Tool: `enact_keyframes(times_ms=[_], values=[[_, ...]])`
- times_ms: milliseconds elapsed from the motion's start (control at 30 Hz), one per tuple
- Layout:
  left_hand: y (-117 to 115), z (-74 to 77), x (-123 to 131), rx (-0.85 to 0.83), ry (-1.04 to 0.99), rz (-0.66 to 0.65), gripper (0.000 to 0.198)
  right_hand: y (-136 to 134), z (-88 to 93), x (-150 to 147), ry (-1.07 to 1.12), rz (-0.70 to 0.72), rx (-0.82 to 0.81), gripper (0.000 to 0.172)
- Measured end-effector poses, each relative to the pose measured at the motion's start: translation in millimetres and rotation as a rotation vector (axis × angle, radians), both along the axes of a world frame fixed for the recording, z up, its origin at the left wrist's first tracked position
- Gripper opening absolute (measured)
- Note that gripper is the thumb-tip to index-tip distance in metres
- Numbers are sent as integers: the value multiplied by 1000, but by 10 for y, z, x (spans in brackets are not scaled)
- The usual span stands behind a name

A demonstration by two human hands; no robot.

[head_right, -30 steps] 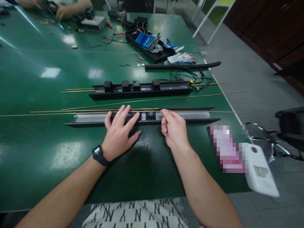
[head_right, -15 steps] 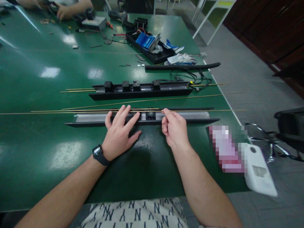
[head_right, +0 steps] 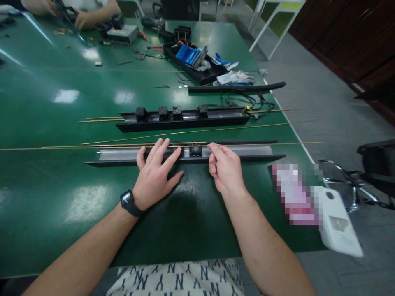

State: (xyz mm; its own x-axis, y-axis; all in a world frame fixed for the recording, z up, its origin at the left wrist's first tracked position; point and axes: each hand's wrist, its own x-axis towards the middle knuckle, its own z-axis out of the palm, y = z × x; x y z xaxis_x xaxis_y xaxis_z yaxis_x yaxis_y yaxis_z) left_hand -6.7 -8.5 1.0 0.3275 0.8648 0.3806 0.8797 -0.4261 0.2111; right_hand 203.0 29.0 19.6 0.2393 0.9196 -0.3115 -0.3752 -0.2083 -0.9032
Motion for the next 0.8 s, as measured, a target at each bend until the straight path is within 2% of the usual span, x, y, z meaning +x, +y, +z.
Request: enact_keyframes(times_ms=[333,633,800], values=[[3,15,8,-9,-1,4,62,19,-10,12,-27,-43,-1,23],[-5,13,7,-10,2,2,62,14,-25,22,-34,10,2,29],[-8,26,5,-14,4,2,61,6,-2,20,-30,-11,-8,28]])
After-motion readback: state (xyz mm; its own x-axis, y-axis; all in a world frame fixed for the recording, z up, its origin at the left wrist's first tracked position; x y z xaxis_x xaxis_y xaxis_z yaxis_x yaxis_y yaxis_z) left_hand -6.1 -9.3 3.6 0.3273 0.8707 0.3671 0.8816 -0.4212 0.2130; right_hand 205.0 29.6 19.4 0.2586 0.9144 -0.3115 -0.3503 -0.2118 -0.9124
